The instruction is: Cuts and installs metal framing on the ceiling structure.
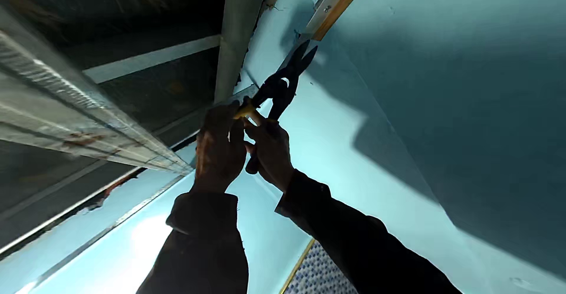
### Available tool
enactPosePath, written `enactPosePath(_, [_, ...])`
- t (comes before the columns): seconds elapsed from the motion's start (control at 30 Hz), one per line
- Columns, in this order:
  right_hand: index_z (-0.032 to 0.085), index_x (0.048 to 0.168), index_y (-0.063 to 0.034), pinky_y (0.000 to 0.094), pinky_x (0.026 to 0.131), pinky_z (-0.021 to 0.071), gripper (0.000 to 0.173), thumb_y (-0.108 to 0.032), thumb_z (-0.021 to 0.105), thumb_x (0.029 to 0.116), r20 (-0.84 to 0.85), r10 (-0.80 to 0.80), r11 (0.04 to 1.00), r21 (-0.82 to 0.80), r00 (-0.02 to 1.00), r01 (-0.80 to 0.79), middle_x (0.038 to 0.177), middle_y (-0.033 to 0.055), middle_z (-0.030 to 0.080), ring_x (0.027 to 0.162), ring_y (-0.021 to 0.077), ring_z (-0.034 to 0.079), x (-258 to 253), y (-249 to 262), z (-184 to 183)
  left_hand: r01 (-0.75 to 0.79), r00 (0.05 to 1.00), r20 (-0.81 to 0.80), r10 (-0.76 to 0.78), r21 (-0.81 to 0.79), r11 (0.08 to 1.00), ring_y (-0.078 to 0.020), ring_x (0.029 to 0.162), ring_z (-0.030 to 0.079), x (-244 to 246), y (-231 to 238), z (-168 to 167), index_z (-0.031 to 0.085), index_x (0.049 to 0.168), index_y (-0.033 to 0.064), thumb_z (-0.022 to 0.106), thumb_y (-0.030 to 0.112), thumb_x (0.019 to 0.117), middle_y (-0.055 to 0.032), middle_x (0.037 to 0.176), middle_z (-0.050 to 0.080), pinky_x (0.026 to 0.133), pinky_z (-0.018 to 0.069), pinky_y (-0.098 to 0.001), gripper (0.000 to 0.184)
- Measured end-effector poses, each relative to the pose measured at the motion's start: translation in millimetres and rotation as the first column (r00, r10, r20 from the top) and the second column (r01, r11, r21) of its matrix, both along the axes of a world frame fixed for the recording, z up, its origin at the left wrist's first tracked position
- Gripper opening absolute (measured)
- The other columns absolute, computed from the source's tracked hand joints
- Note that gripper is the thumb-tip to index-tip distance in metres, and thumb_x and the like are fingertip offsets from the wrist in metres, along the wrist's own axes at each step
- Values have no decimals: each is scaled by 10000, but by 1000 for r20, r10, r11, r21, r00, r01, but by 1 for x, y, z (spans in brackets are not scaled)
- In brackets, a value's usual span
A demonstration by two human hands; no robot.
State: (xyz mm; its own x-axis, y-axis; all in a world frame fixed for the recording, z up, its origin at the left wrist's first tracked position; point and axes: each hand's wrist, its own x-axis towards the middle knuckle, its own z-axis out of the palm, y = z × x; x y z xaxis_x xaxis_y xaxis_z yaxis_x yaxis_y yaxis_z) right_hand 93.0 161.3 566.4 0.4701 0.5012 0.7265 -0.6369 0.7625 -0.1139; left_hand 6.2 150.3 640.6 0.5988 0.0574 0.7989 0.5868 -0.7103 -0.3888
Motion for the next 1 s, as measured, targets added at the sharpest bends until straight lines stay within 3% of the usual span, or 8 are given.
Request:
enactPosePath(0.07, [626, 1167, -20, 273, 704, 594, 169, -23, 573, 1007, -129, 99, 993, 84, 987, -89, 1084, 78, 686, 852, 101, 670, -7, 13, 19, -13, 1000, 4, 13, 8, 1000, -378, 1236, 608, -1, 4, 11, 594, 1394, 12, 435, 194, 1088, -255, 1326, 623, 1057, 457, -546, 390])
enactPosePath(0.1, [621, 1086, -27, 267, 672, 576, 98, -18, 584, 995, -166, 103, 992, 87, 981, -90, 964, 62, 668, 782, 97, 648, -11, 18, 28, -24, 1000, 15, 24, 8, 1000, -373, 1220, 617, -3, 7, 16, 595, 1400, 26, 432, 214, 1089, -256, 1306, 630, 1049, 464, -544, 398])
enactPosePath(0.3, [632, 999, -20, 271, 568, 537, 54, -62, 600, 986, -262, 11, 991, 129, 965, 23, 766, 55, 621, 629, 100, 597, -23, 20, 55, -1, 1000, 23, -1, 61, 998, -360, 1237, 600, -7, 14, 38, 597, 1392, 12, 422, 252, 1094, -273, 1311, 618, 1068, 451, -499, 421])
enactPosePath(0.53, [660, 1080, -1, 243, 601, 542, 131, -21, 585, 974, -336, 7, 989, 142, 942, 43, 851, 54, 655, 696, 76, 616, -26, 12, 64, -1, 1000, 3, 1, 59, 998, -319, 1180, 604, -3, 8, 53, 610, 1401, 63, 419, 302, 1092, -256, 1262, 624, 1025, 465, -445, 435])
enactPosePath(0.7, [626, 946, -28, 259, 588, 538, 31, -31, 602, 965, -356, -29, 989, 124, 934, 78, 770, 44, 622, 663, 88, 609, -25, 10, 69, 26, 999, -35, -23, 81, 996, -317, 1135, 612, -3, 10, 57, 608, 1407, 70, 405, 298, 1091, -262, 1253, 623, 994, 473, -436, 439])
enactPosePath(0.8, [649, 1008, -19, 243, 597, 533, 68, -17, 592, 972, -364, -2, 988, 144, 931, 58, 814, 47, 643, 689, 77, 612, -24, 10, 69, 36, 999, -38, -33, 83, 996, -277, 1073, 622, -2, 11, 59, 615, 1393, 68, 408, 300, 1090, -249, 1226, 622, 940, 491, -399, 434])
enactPosePath(0.87, [662, 1032, -8, 230, 589, 530, 99, -2, 582, 974, -373, 16, 985, 168, 928, 51, 817, 47, 646, 679, 67, 607, -23, 10, 70, 38, 998, -47, -35, 81, 996, -285, 1109, 614, -2, 9, 60, 610, 1402, 69, 415, 302, 1090, -254, 1235, 623, 972, 479, -404, 435])
enactPosePath(1.0, [645, 983, -9, 227, 595, 535, 67, 8, 580, 981, -382, 35, 980, 197, 924, 44, 845, 58, 654, 697, 72, 616, -20, 8, 73, 46, 998, -53, -41, 94, 995, -256, 1132, 608, 0, 10, 64, 620, 1398, 90, 422, 300, 1085, -228, 1242, 627, 993, 469, -374, 426])
